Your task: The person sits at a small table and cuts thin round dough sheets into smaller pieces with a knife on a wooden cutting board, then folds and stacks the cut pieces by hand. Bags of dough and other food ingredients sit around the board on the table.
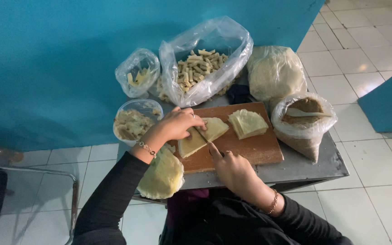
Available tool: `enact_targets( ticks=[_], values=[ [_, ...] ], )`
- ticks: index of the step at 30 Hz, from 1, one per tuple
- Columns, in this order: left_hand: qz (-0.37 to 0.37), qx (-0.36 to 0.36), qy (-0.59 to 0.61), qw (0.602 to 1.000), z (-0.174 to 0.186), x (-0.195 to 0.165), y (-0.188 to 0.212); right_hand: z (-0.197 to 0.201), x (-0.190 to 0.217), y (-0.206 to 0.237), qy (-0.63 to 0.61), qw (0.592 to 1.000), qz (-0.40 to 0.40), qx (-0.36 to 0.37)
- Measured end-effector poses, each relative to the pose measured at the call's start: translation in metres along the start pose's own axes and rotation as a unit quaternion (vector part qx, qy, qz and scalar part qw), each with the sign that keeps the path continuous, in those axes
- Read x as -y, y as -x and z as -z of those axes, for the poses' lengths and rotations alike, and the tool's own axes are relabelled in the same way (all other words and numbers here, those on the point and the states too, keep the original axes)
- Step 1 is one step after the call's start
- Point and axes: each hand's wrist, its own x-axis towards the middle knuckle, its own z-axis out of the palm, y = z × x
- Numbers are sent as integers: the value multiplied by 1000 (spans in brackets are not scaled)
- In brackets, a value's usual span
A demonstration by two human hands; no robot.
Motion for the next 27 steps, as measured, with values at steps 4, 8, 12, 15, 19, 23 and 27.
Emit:
enact_targets(
  ticks=[4,8,12,15,19,23,27],
  values=[
    [1,16,-5,1000,2,-4,2,-1,1,3,-4,1000,0,7],
    [18,26,3,999,7,-7,2,-5,-2,7,-12,996,47,-72],
    [19,42,-7,999,8,-10,0,-10,-6,11,-22,1000,15,-15],
    [15,46,-25,999,6,-12,-2,-12,-6,14,-9,998,-11,68],
    [19,40,-1,999,5,-10,-2,-12,-6,21,-21,991,66,-116],
    [11,38,-11,999,4,-9,0,-8,-2,21,-60,998,-10,1],
    [12,28,-12,999,2,-9,0,1,-2,30,-67,997,-37,-4]
  ],
)
